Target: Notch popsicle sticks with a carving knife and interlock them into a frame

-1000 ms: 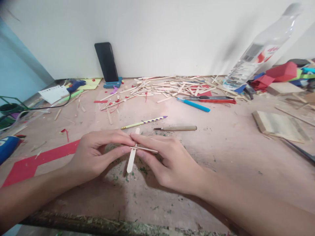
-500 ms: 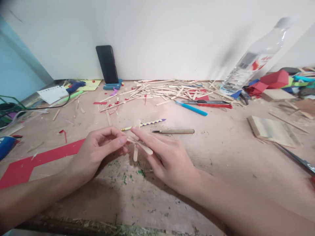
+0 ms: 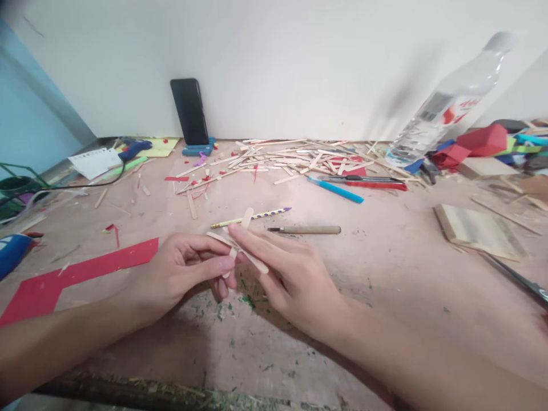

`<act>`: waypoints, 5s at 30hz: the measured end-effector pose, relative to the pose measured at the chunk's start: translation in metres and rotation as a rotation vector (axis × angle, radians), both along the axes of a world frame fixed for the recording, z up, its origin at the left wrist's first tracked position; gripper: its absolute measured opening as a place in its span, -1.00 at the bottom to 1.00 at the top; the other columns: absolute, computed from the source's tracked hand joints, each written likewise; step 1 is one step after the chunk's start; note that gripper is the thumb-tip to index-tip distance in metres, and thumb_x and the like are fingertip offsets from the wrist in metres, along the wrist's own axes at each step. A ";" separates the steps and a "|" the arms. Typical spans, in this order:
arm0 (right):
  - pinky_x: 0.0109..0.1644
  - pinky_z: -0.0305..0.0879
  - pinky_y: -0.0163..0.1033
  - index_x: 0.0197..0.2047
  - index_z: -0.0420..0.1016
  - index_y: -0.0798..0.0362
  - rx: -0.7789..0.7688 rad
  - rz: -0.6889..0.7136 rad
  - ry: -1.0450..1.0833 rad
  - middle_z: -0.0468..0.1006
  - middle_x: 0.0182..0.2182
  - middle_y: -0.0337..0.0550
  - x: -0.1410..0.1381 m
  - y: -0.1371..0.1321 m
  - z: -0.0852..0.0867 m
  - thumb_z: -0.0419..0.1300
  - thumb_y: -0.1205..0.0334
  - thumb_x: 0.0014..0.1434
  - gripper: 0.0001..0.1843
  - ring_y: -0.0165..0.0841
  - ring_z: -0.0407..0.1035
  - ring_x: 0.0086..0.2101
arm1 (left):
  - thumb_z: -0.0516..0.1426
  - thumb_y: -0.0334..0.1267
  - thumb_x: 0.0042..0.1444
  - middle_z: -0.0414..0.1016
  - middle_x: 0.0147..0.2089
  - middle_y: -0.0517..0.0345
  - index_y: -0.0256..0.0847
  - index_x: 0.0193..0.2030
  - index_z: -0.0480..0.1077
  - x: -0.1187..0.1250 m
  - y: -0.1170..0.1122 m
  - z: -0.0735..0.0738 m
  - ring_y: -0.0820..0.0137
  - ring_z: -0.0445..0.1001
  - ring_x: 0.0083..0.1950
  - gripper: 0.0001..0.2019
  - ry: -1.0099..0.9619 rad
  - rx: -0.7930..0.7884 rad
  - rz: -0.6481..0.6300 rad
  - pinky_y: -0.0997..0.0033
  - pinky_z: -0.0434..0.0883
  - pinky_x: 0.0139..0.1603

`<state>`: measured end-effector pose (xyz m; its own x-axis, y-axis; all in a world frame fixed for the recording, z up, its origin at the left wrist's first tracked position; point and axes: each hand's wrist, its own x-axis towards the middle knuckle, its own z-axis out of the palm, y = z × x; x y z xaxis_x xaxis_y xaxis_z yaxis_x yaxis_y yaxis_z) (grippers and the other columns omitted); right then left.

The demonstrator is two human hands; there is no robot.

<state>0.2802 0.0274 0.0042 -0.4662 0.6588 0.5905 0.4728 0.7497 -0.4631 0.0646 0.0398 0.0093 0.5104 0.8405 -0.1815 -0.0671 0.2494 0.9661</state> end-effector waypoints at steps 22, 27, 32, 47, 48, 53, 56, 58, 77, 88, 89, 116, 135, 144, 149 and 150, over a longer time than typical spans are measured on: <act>-0.36 0.30 -0.31 -0.21 0.53 0.09 -0.053 -0.053 -0.148 0.61 -0.41 -0.22 0.000 0.003 -0.002 0.07 0.46 0.34 -0.78 -0.43 0.42 -0.46 | 0.27 -0.09 0.22 0.57 -0.45 0.11 -0.31 -0.28 0.56 0.004 0.001 -0.004 0.45 0.51 -0.50 -0.73 0.095 0.080 0.048 0.46 0.49 -0.44; -0.29 0.35 -0.30 -0.04 0.56 0.12 0.037 -0.116 -0.061 0.63 -0.32 -0.16 -0.001 0.003 0.003 0.27 0.29 0.36 -0.86 -0.42 0.45 -0.38 | 0.24 -0.12 0.26 0.52 -0.45 0.19 -0.26 -0.22 0.60 0.001 0.003 -0.004 0.50 0.45 -0.44 -0.77 0.189 0.212 0.142 0.53 0.42 -0.39; -0.38 0.25 -0.27 -0.19 0.57 0.16 0.377 -0.138 -0.180 0.58 -0.41 -0.15 -0.001 0.001 0.010 0.29 0.43 0.32 -0.97 -0.43 0.38 -0.44 | 0.24 -0.18 0.27 0.43 -0.50 0.26 -0.24 -0.33 0.60 -0.001 0.000 -0.003 0.55 0.30 -0.48 -0.79 0.337 0.362 0.203 0.56 0.25 -0.46; -0.54 0.09 -0.28 -0.41 0.40 0.01 0.205 -0.254 -0.075 0.31 -0.63 -0.37 -0.014 -0.013 0.011 0.23 0.36 0.36 -0.73 -0.51 0.15 -0.63 | 0.18 -0.08 0.30 0.27 -0.63 0.33 -0.22 -0.31 0.54 -0.004 -0.006 0.009 0.51 0.28 -0.64 -0.73 0.346 0.279 0.149 0.53 0.33 -0.63; -0.54 0.10 -0.28 -0.42 0.41 0.01 0.192 -0.246 -0.074 0.31 -0.63 -0.37 -0.014 -0.013 0.011 0.22 0.35 0.36 -0.73 -0.51 0.15 -0.63 | 0.18 -0.08 0.29 0.26 -0.64 0.34 -0.22 -0.30 0.54 -0.004 -0.006 0.008 0.51 0.28 -0.65 -0.73 0.326 0.266 0.162 0.53 0.35 -0.64; -0.54 0.10 -0.29 -0.42 0.42 0.02 0.113 -0.264 -0.032 0.36 -0.62 -0.36 -0.013 -0.014 0.012 0.22 0.33 0.37 -0.72 -0.52 0.16 -0.63 | 0.20 -0.08 0.30 0.28 -0.63 0.33 -0.23 -0.24 0.57 -0.003 -0.006 0.005 0.53 0.28 -0.65 -0.75 0.294 0.242 0.176 0.55 0.34 -0.64; -0.55 0.06 -0.28 -0.43 0.44 0.03 0.024 -0.307 0.017 0.36 -0.62 -0.37 -0.014 -0.016 0.012 0.24 0.27 0.38 -0.70 -0.54 0.11 -0.65 | 0.21 -0.09 0.31 0.30 -0.64 0.33 -0.23 -0.24 0.58 -0.004 -0.007 0.006 0.55 0.26 -0.66 -0.75 0.306 0.251 0.138 0.57 0.25 -0.65; -0.56 0.02 -0.26 -0.44 0.44 0.04 -0.010 -0.328 0.042 0.33 -0.63 -0.38 -0.014 -0.018 0.012 0.25 0.24 0.38 -0.69 -0.56 0.03 -0.67 | 0.20 -0.11 0.31 0.29 -0.65 0.32 -0.23 -0.28 0.57 -0.003 -0.009 0.008 0.56 0.25 -0.66 -0.75 0.350 0.274 0.092 0.57 0.17 -0.65; 0.14 0.49 0.01 0.17 0.53 -0.09 -0.371 -0.160 0.175 0.63 0.01 -0.10 0.008 0.013 0.025 0.37 0.08 0.29 -0.60 -0.18 0.53 0.03 | 0.11 -0.18 0.41 0.53 -0.31 0.19 -0.20 -0.24 0.53 -0.012 0.003 0.007 0.42 0.43 -0.27 -0.76 0.442 0.592 -0.010 0.40 0.27 -0.20; -0.22 0.47 -0.26 -0.24 0.42 0.01 -0.896 0.165 0.315 0.54 -0.34 -0.24 -0.010 -0.005 0.025 0.33 0.07 0.33 -0.76 -0.36 0.50 -0.29 | 0.06 -0.12 0.46 0.55 -0.37 0.24 -0.13 -0.21 0.59 -0.015 -0.003 0.016 0.45 0.46 -0.32 -0.69 0.529 0.651 -0.195 0.43 0.28 -0.28; -0.26 0.47 -0.27 -0.24 0.41 0.00 -0.900 0.155 0.340 0.55 -0.39 -0.27 -0.008 -0.003 0.025 0.33 0.08 0.33 -0.77 -0.37 0.50 -0.34 | 0.08 -0.12 0.45 0.50 -0.41 0.25 -0.14 -0.23 0.58 -0.016 -0.001 0.015 0.46 0.42 -0.37 -0.69 0.500 0.628 -0.173 0.44 0.26 -0.31; -0.55 0.10 -0.34 0.05 0.67 -0.02 -1.191 0.015 0.692 0.48 -0.28 -0.23 0.010 0.009 0.045 0.35 0.30 0.20 -0.67 -0.55 0.16 -0.55 | 0.19 -0.07 0.38 0.64 -0.23 0.08 -0.22 -0.17 0.46 -0.011 0.012 -0.005 0.41 0.57 -0.30 -0.76 -0.013 0.201 0.012 0.39 0.52 -0.22; -0.40 0.33 -0.29 -0.29 0.62 0.03 -0.786 -0.189 0.057 0.60 -0.48 -0.22 0.010 0.014 0.028 0.22 0.13 0.33 -0.78 -0.39 0.43 -0.46 | 0.37 -0.11 0.16 0.52 -0.32 0.22 -0.18 -0.20 0.56 -0.012 0.015 -0.003 0.52 0.44 -0.39 -0.79 0.126 0.265 0.265 0.55 0.42 -0.39; -0.29 0.37 -0.30 -0.18 0.69 -0.08 -0.666 -0.197 -0.123 0.71 -0.32 -0.32 0.011 0.011 0.018 0.24 0.18 0.33 -0.83 -0.39 0.51 -0.36 | 0.38 -0.11 0.14 0.51 -0.32 0.22 -0.21 -0.24 0.52 -0.011 0.015 -0.002 0.52 0.44 -0.39 -0.77 0.123 0.261 0.273 0.55 0.42 -0.39; -0.29 0.33 -0.28 -0.19 0.69 -0.08 -0.604 -0.199 -0.182 0.70 -0.31 -0.34 0.010 0.010 0.022 0.23 0.18 0.33 -0.83 -0.41 0.48 -0.37 | 0.36 -0.12 0.14 0.45 -0.40 0.25 -0.21 -0.26 0.50 -0.010 0.015 0.001 0.54 0.38 -0.43 -0.77 0.110 0.242 0.278 0.57 0.38 -0.42; -0.29 0.31 -0.27 -0.21 0.69 -0.07 -0.587 -0.204 -0.192 0.69 -0.33 -0.33 0.010 0.010 0.023 0.23 0.18 0.33 -0.83 -0.40 0.47 -0.38 | 0.36 -0.11 0.15 0.44 -0.41 0.25 -0.21 -0.26 0.50 -0.010 0.015 0.001 0.53 0.39 -0.43 -0.77 0.107 0.239 0.279 0.57 0.39 -0.41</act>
